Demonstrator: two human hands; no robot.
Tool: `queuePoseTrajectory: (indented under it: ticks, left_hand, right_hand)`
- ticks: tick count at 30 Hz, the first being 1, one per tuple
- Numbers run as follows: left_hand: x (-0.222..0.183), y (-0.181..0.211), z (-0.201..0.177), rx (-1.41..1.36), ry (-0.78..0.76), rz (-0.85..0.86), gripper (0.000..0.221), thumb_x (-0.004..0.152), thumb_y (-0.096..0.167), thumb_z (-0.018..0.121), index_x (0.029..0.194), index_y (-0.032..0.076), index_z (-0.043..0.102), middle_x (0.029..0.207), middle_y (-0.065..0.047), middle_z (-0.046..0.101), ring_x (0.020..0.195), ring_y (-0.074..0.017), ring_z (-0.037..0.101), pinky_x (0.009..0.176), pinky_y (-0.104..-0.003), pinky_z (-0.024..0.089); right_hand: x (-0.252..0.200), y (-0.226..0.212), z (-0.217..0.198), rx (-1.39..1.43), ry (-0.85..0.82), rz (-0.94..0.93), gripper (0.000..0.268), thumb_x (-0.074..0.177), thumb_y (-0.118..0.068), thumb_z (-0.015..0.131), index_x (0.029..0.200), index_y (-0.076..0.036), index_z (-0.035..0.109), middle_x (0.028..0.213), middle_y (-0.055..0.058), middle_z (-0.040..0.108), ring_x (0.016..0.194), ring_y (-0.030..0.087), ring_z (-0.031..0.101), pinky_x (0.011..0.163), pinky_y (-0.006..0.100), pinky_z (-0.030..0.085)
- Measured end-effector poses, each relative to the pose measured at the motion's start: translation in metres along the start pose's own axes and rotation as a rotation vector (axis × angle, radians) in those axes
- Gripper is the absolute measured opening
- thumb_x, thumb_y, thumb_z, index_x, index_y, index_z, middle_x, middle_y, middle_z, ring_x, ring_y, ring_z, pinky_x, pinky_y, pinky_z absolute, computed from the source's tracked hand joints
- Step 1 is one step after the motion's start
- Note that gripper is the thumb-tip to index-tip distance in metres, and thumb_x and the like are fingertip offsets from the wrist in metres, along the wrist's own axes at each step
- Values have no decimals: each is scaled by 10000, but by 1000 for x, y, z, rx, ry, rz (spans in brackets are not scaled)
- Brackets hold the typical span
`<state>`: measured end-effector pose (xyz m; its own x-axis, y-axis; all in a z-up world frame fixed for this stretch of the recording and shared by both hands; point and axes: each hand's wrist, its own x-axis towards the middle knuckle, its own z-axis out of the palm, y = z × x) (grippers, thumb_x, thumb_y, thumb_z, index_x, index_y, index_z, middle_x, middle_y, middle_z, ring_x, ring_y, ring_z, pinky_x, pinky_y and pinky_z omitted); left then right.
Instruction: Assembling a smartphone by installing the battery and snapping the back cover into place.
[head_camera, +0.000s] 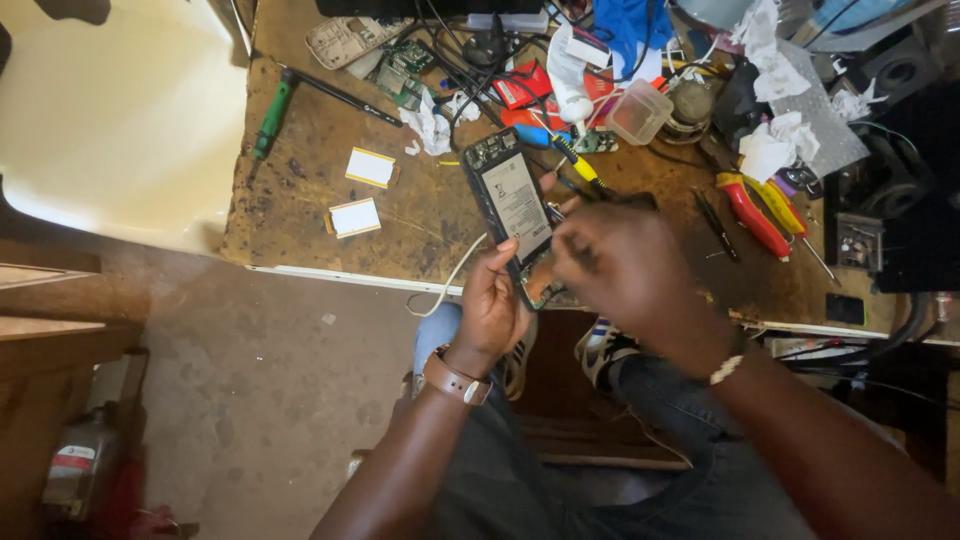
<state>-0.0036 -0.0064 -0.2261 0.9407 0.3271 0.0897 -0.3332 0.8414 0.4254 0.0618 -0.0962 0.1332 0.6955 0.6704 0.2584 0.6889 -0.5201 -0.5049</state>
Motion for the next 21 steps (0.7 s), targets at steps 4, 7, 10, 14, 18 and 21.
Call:
queuePoseTrajectory:
  ticks: [4, 7, 10, 14, 18, 21]
  left_hand:
    - [24, 84, 171, -283, 80, -27, 376, 1105, 136, 470, 1371, -51, 659, 1430, -312, 645, 1211, -430, 713, 1019, -502, 629]
    - [30, 120, 216, -272, -100, -59, 538, 1102, 208, 459, 1594, -6, 498, 1576, -287, 542, 1431, -413, 565, 1210, -621, 461]
    - [28, 113, 211, -303, -74, -70, 499, 1102, 198, 461, 1536, -17, 582, 1518, -246, 610, 1378, -384, 611, 1183, -598, 483]
    - [18, 51, 79, -249, 35, -59, 489, 1059, 200, 432, 1426, -53, 632, 1420, -313, 644, 1212, -443, 703, 1103, -597, 538]
    - [17, 51, 54, -297, 138, -196, 521, 987, 290, 472, 1356, 6, 707, 1334, -305, 691, 1146, -470, 731, 1109, -649, 518]
    - [24, 97, 174, -385, 70, -221, 571, 964, 329, 463, 1380, 16, 698, 1354, -292, 676, 1165, -472, 723, 1146, -674, 482]
  right_hand:
    - [13, 22, -36, 39, -17, 9, 146, 992, -204, 754, 1039, -69, 788, 795, 149, 743, 689, 326, 738, 493, 369, 550]
    - [15, 16, -47, 136, -180, 127, 324, 931, -222, 783, 1160, 5, 761, 975, 284, 770, 844, 460, 769, 618, 474, 624]
    - [13, 12, -50, 242, -328, 284, 476, 951, -328, 752, 1224, 62, 724, 1113, 352, 766, 977, 515, 772, 748, 579, 636]
    - [19, 5, -60, 135, -359, 385, 525, 892, -333, 848, 1309, -36, 736, 1100, 323, 756, 944, 439, 769, 770, 516, 623]
    - [24, -5, -67, 248, -402, 463, 708, 829, -319, 879, 1442, -67, 630, 1305, 272, 729, 1241, 434, 698, 1020, 557, 549]
    - [19, 16, -64, 505, -401, 495, 661, 838, -159, 869, 1432, -32, 607, 1243, 195, 759, 1144, 287, 696, 1047, 507, 561]
